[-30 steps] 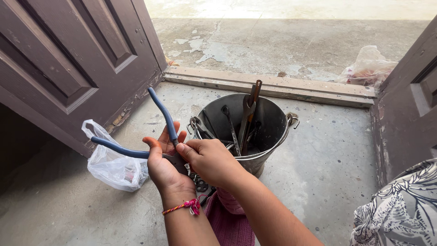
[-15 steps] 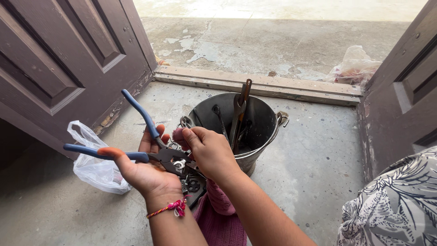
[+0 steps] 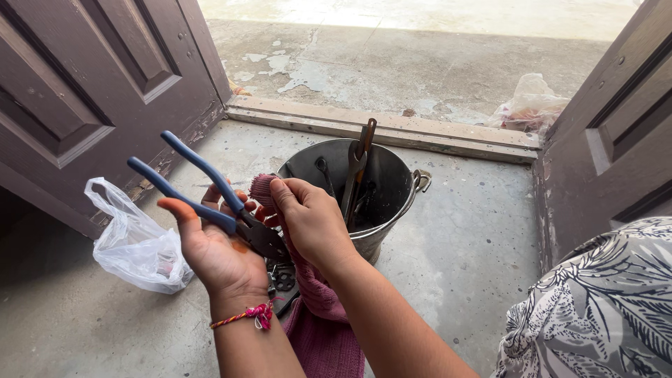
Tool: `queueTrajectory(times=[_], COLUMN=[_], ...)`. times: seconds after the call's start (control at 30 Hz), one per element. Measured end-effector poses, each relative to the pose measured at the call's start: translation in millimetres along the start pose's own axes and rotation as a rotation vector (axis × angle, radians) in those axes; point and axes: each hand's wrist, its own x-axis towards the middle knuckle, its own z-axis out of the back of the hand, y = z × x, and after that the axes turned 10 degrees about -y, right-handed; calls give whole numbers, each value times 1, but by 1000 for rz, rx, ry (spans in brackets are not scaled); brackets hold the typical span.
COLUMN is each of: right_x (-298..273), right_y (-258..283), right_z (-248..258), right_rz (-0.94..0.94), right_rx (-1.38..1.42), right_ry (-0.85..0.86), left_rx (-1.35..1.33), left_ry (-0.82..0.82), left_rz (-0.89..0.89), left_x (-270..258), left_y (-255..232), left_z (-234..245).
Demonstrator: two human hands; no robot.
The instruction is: The person wipes down several hand tools including pliers, wrenches, and metal pieces with a purple cloth.
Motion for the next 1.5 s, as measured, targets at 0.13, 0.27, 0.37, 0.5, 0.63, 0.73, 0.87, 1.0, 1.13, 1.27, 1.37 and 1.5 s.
queueTrajectory(times=[0.13, 0.27, 0.37, 0.5, 0.63, 0.73, 0.87, 1.0, 1.13, 1.27, 1.37, 1.5], right_x=[-8, -25, -27, -25, -23, -25, -30, -26, -19, -17, -16, -21], right_y=[11, 16, 20, 23, 28, 27, 21, 20, 24, 24, 23, 11], right_z=[0, -6, -10, -5, -2, -1, -10, -7, -2, -2, -7, -17], right_rz=[43, 152, 189, 225, 220, 292, 317, 266, 178, 122, 100, 173], right_rx=[14, -246, -363, -474, -610, -592, -688, -673, -600, -299, -170, -42], right_ry=[-21, -42, 6, 129, 130, 81, -8, -9, -5, -142, -130, 13], left_rx=[73, -63, -98, -144, -88, -70, -78, -7, 16, 55, 82, -53], left_ry=[16, 69, 9, 102, 120, 179, 133, 36, 4, -104, -24, 94], left_rz=[-91, -18, -41, -36, -21, -7, -12, -34, -70, -138, -301, -281], left_x=[7, 11, 15, 13, 2, 0, 8, 11, 8, 14, 21, 23], left_y=[8, 16, 22, 16, 6, 6, 15, 19, 13, 18, 30, 38], left_z=[6, 5, 7, 13, 4, 1, 6, 9, 2, 6, 9, 5])
